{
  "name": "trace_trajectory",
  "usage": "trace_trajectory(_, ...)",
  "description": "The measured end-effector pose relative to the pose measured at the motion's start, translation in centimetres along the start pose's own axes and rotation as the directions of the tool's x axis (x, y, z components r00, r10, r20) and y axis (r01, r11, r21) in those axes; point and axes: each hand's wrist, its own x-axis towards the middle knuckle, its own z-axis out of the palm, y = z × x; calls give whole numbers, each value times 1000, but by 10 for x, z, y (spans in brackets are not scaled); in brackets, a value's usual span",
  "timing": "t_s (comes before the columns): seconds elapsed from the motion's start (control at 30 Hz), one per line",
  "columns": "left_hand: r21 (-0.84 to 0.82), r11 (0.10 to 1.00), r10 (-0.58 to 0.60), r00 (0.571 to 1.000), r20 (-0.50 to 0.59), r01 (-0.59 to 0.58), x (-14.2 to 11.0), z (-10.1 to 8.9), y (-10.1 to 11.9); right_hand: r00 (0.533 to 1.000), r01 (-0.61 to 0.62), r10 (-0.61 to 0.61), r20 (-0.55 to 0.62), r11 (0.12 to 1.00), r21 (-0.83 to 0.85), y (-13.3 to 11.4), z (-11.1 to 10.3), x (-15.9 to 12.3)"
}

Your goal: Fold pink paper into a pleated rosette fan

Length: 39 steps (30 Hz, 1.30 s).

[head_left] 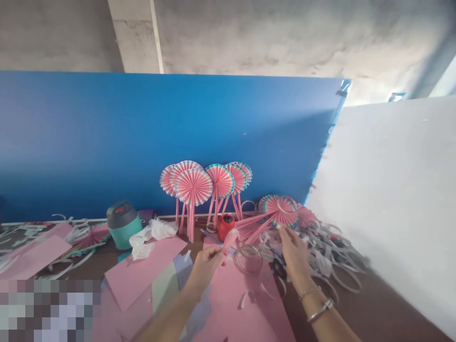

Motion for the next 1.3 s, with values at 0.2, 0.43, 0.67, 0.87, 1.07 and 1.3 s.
trace_trajectory(0.2, -340, 903, -245, 965, 91, 261, -3, 3, 5, 920, 384, -297, 257, 814, -435, 20, 15, -15)
trace_trajectory(0.43, -520, 771, -348, 927, 140, 368, -3, 9, -1, 452, 885, -718, 529, 434, -167, -6, 25, -54)
trace_trajectory(0.67, -620, 674, -334, 915, 228, 401, -7, 14, -3, 312, 928, -763, 567, 373, -8, -9, 32, -69)
trace_trajectory(0.87, -677, 516, -304, 851, 428, 525, -11, 15, 5, 296, 905, -808, 509, 408, 123, -7, 33, -69)
trace_trajectory(1.07, -768, 538, -183, 937, 296, 348, -9, 18, -4, 294, 888, -857, 424, 409, 211, -10, 33, -71)
trace_trajectory(1.3, -686, 714, 38, 970, 242, 143, -15, 14, 11, 324, 833, -882, 342, 437, 338, -7, 31, -68)
